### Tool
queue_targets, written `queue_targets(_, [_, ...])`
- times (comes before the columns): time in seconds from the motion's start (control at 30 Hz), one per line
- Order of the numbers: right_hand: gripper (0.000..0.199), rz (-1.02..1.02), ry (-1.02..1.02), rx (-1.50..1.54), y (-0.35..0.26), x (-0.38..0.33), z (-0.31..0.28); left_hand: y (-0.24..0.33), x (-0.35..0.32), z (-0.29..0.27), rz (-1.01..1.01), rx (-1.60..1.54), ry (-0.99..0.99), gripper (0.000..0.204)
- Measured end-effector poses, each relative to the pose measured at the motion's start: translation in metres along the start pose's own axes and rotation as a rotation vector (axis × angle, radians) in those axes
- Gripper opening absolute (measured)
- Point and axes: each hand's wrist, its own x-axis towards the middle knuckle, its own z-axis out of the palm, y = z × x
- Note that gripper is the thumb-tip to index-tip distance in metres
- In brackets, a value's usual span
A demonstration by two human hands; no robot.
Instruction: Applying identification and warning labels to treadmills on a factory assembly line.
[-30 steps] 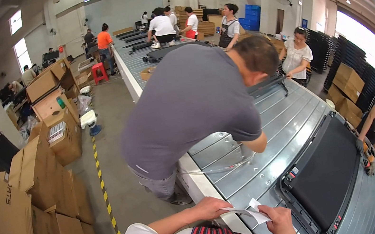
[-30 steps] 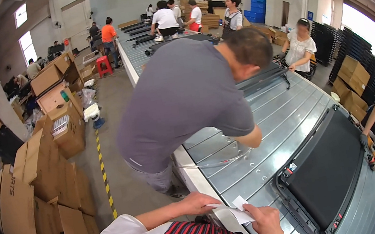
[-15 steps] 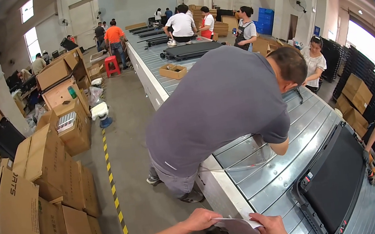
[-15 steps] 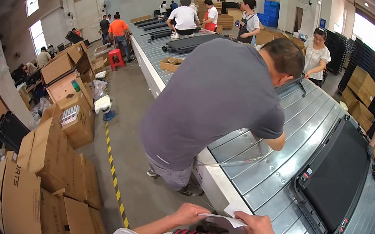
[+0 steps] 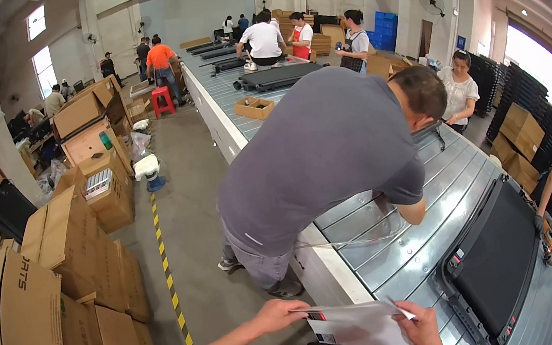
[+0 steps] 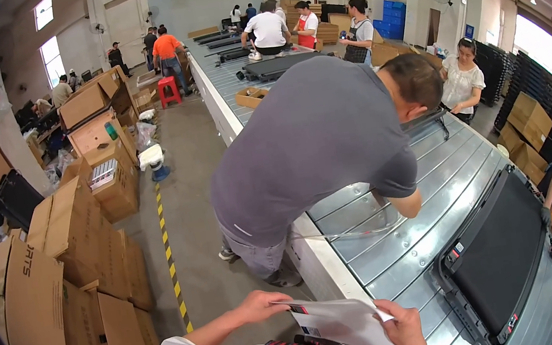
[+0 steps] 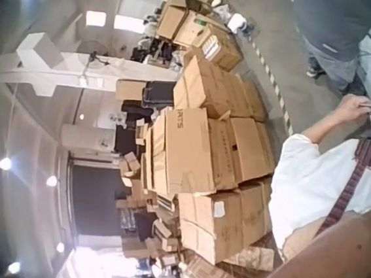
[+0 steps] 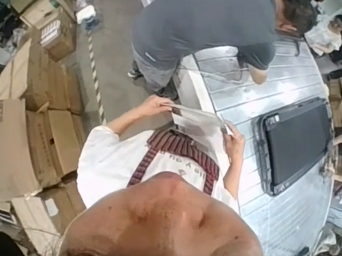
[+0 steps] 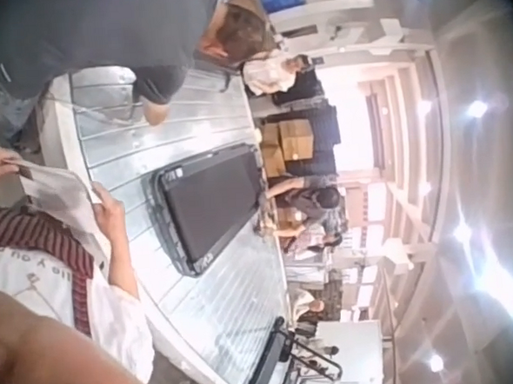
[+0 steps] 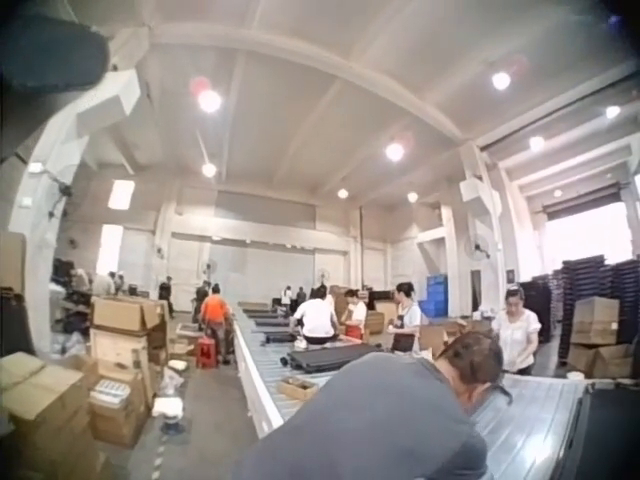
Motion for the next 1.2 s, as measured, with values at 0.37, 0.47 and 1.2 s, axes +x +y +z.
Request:
queue_targets(0.37, [0.034,0.087,0.579,0.72,0.022,-0.025,-0.077,0.032,0.016,0.074,-0.425,-0.9,0.097,0.027])
queue_targets(0.47, [0.034,0.132,0.484,0.651,0.03,-0.034,-0.083,0.051,0.035,0.091,-0.388,-0.898,-0.022,0.026])
queue_targets(1.2, [0.035,-0.048,0.375,0.203,0.04,-0.052,-0.083,0.088,0.022,0.099,-0.341,-0.993,-0.02,0.034])
